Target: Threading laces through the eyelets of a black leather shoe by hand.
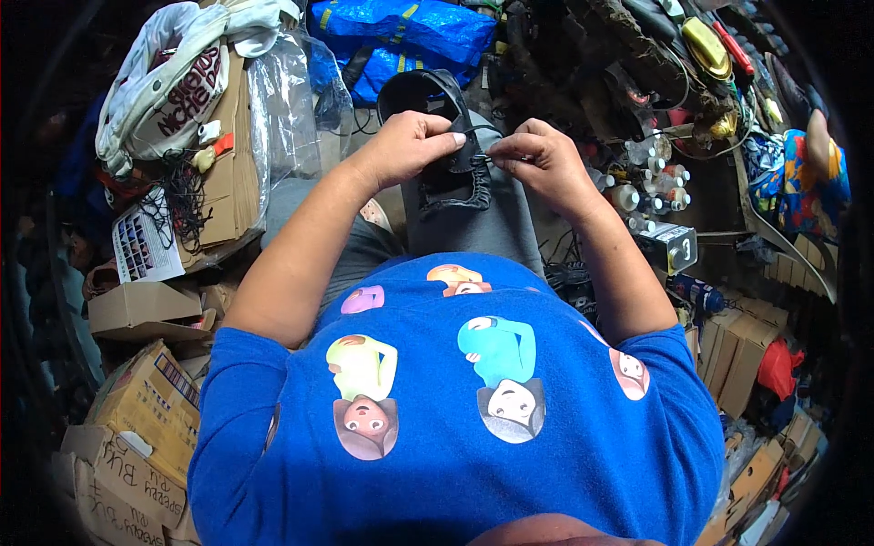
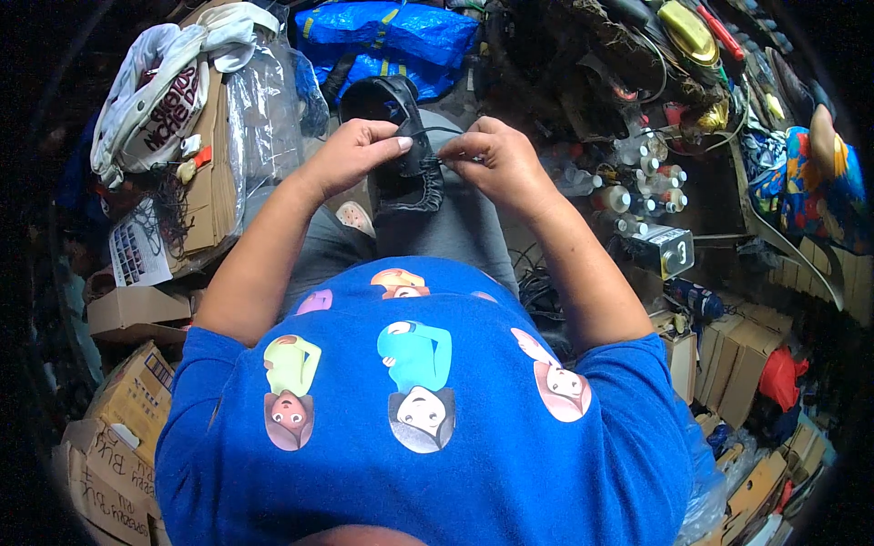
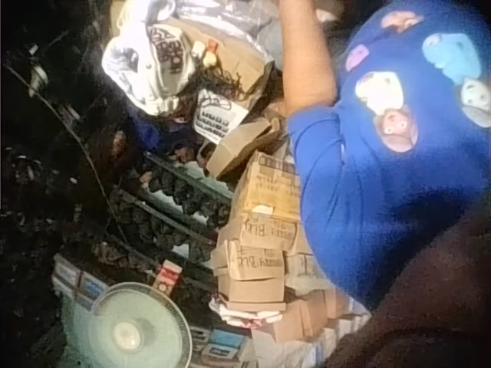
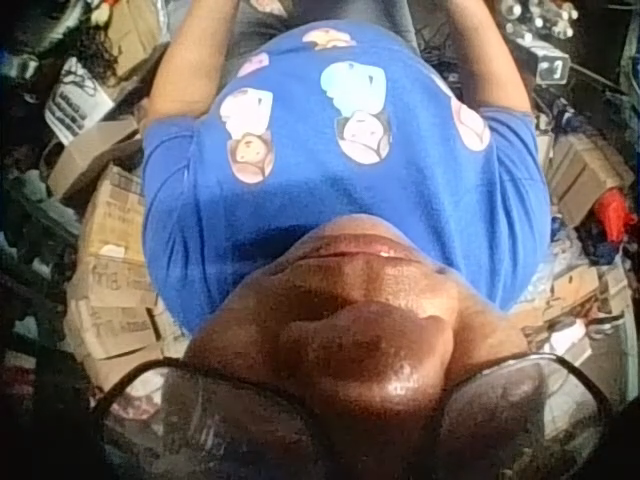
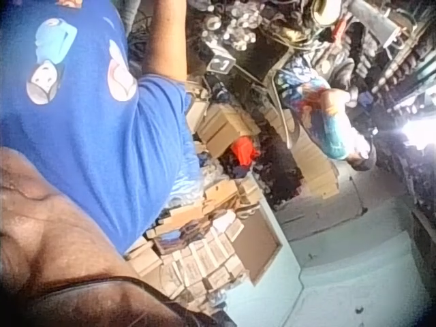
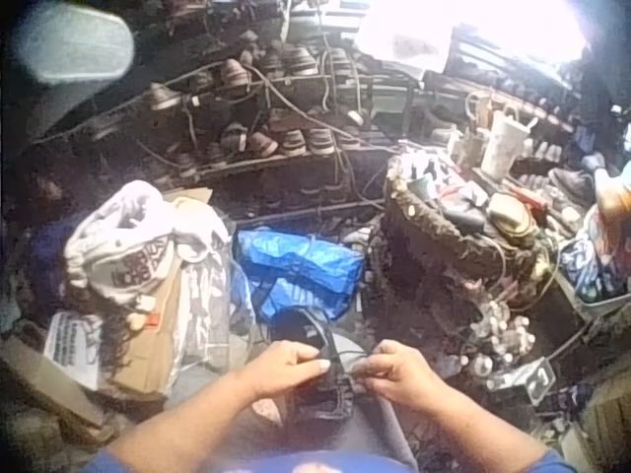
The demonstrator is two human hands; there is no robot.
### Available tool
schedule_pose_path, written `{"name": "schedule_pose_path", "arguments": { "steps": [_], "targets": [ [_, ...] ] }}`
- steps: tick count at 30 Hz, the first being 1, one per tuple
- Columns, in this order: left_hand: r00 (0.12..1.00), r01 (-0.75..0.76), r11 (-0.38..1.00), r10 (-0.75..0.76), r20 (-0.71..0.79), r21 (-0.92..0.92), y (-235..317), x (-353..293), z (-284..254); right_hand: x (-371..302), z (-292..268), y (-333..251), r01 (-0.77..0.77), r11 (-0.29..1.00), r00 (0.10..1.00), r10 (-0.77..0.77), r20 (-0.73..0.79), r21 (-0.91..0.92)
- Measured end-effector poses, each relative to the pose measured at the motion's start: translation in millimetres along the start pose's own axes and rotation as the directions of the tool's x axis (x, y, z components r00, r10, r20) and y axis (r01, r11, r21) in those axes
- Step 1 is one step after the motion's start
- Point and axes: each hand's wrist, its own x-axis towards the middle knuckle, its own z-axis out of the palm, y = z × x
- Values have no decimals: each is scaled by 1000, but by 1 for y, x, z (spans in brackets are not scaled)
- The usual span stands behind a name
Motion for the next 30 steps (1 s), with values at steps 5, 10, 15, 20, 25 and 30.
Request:
{"name": "schedule_pose_path", "arguments": {
  "steps": [5, 10, 15, 20, 25, 30],
  "targets": [
    [991, -52, 998, 56, 121, -39, -8, -1, -6, 4, -5, -6, -5, 997, 998, 10, 70, -77],
    [954, -300, 896, 284, 98, 328, 7, -1, -5, 5, -8, -11, 2, 994, 995, 8, 97, -110],
    [962, -252, 788, 266, 58, 562, 28, 8, 6, 10, -7, -6, 58, 964, 991, -24, 131, -258],
    [945, -306, 802, 190, 267, 513, 26, 34, -4, 13, -6, 33, -254, 892, 944, 144, 297, 373],
    [959, -198, 841, 60, 277, 504, 37, 47, -2, 7, -4, 64, -485, 651, 852, 203, 483, 583],
    [948, -215, 880, 85, 307, 422, 37, 49, -3, 8, 0, 81, -582, 479, 806, 238, 541, 657]
  ]
}}
